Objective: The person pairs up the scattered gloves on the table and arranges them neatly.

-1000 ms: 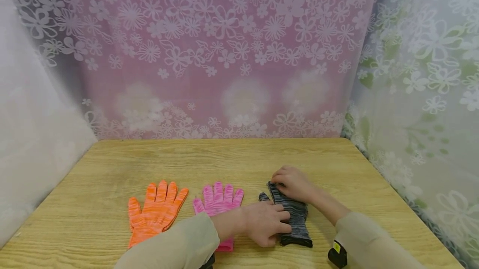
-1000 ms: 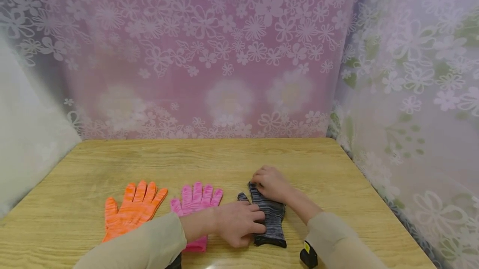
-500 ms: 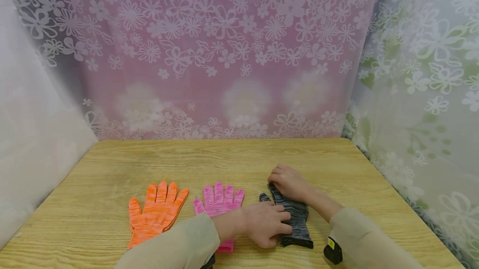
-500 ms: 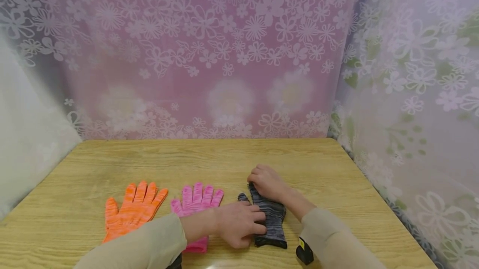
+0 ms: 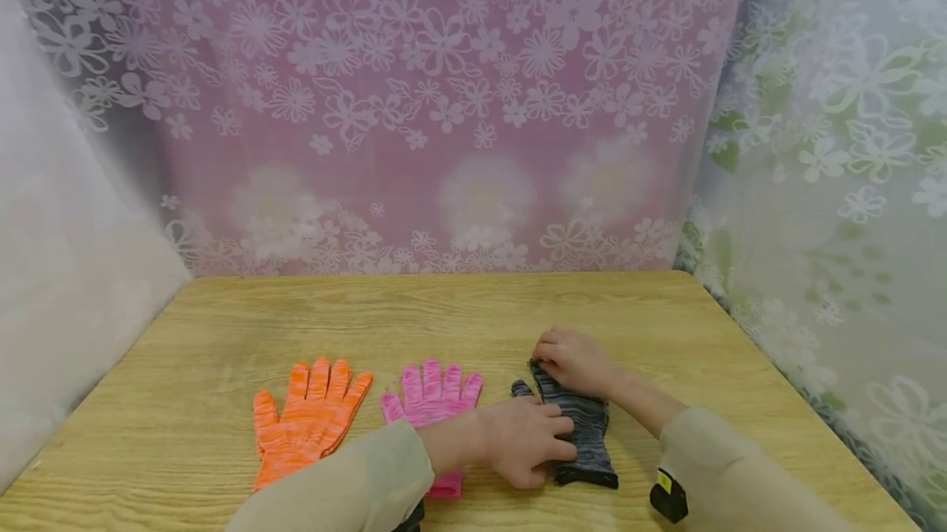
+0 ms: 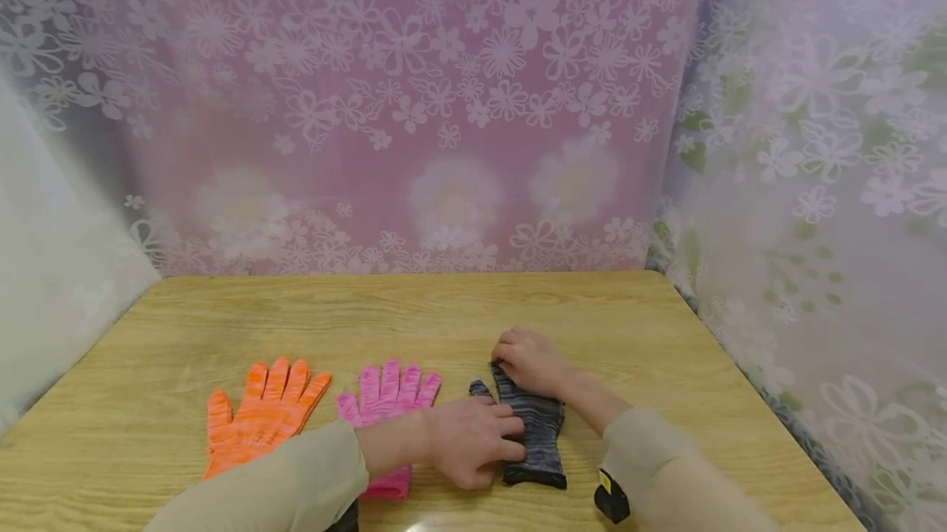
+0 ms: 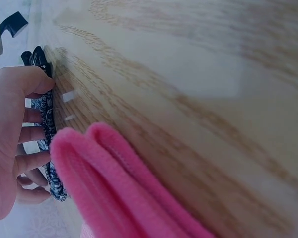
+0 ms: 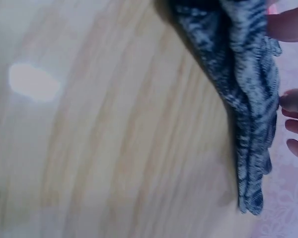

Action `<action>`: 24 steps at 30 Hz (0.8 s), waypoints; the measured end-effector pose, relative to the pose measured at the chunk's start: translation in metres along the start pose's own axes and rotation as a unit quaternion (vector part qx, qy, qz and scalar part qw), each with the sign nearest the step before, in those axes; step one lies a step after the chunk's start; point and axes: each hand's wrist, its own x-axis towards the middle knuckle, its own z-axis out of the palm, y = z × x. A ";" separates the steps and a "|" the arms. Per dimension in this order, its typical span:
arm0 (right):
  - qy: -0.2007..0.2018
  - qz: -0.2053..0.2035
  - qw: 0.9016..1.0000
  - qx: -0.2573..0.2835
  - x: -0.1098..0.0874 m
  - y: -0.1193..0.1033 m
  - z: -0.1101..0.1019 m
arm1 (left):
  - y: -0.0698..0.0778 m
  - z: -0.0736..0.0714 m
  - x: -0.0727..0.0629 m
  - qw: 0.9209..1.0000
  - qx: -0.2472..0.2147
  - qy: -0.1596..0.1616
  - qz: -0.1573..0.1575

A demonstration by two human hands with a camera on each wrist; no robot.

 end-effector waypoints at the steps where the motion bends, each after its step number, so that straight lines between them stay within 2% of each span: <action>1: -0.009 -0.001 1.000 0.008 0.000 0.000 -0.003 | 0.000 0.000 0.000 1.000 -0.001 0.000 -0.001; 6: -0.076 0.012 0.996 0.044 0.000 -0.004 -0.014 | 0.000 -0.001 -0.001 1.000 -0.001 0.001 -0.004; 13: -0.158 0.051 0.983 0.076 -0.001 -0.010 -0.017 | 0.002 0.000 0.000 1.000 0.006 0.003 0.002; 16: -0.168 0.057 0.982 0.072 -0.002 -0.011 -0.016 | 0.002 0.000 0.000 1.000 0.008 0.006 0.001; 24: -0.161 0.049 0.984 0.052 -0.003 -0.013 -0.015 | 0.002 0.000 0.000 1.000 0.011 0.009 -0.002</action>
